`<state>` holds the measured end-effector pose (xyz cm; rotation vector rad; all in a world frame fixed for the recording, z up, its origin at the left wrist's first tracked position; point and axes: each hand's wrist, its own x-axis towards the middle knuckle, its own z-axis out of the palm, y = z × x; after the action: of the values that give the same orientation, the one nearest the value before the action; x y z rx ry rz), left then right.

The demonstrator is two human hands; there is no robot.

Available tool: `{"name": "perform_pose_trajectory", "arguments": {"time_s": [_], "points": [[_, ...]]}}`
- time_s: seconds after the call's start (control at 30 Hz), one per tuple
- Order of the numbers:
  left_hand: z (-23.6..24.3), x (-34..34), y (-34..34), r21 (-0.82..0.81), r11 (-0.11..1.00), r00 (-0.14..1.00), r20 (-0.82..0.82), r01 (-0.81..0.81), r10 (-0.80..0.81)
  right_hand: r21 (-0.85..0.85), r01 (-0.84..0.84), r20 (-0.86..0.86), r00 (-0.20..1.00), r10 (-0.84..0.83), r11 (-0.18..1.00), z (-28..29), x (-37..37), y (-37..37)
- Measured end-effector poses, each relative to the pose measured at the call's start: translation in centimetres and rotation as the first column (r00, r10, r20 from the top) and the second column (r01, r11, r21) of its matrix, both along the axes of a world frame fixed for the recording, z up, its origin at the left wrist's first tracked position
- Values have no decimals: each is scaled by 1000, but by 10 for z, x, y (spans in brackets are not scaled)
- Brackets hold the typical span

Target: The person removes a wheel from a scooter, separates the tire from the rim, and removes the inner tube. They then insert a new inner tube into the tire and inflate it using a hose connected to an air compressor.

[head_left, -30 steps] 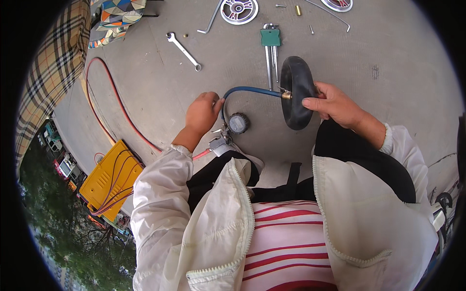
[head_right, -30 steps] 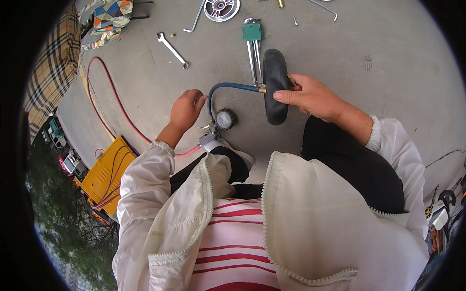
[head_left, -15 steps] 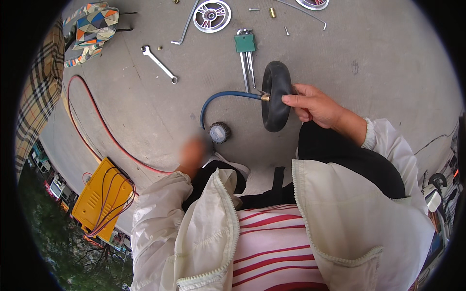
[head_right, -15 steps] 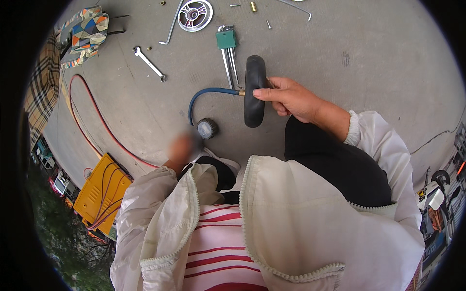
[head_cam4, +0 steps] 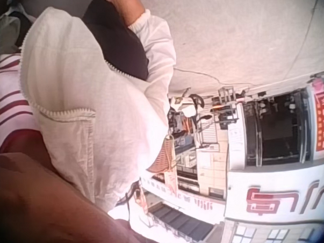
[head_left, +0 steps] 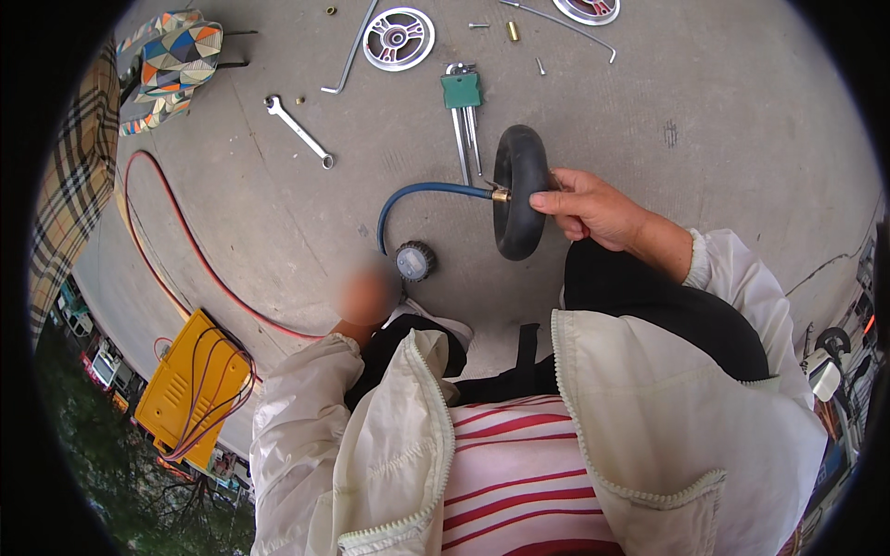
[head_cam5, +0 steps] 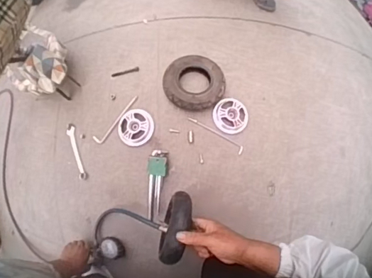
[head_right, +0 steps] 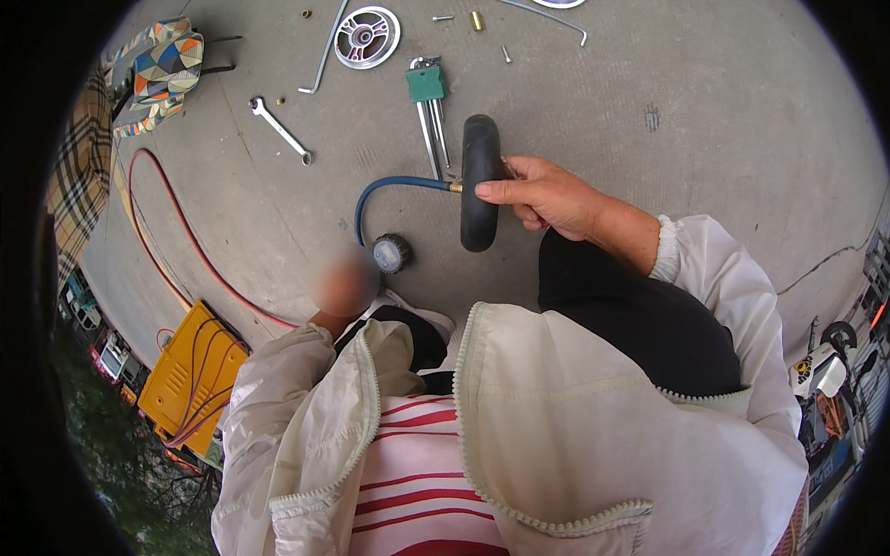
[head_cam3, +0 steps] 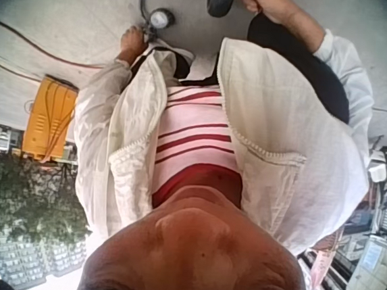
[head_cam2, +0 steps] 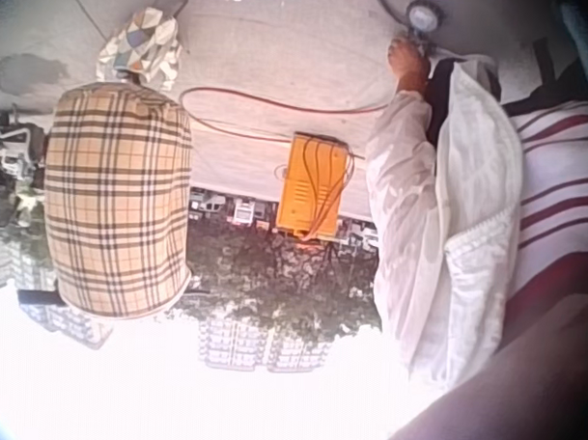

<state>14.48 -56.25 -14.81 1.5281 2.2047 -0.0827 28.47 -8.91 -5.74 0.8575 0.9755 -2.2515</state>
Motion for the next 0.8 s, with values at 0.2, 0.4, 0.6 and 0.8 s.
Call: {"name": "perform_pose_trajectory", "arguments": {"time_s": [0.2, 0.4, 0.6, 0.8], "points": [[1, 1, -2, -54, 999, 999, 44, -5, 7, 11, -23, -13, 1000, 23, 1000, 3, -2, -1], [-1, 1, -5, -70, 997, 996, 81, -33, 38, -4, -18, -20, 1000, 18, 1000, 5, -3, -1], [4, -1, 4, -4, 999, 998, 51, -40, 40, -25, -22, -9, 1000, 22, 999, 6, -3, -1], [33, -40, 74, -493, 868, 990, 87, -58, 115, -81, -13, 7, 1000, 14, 997, 6, -2, 2]]}}
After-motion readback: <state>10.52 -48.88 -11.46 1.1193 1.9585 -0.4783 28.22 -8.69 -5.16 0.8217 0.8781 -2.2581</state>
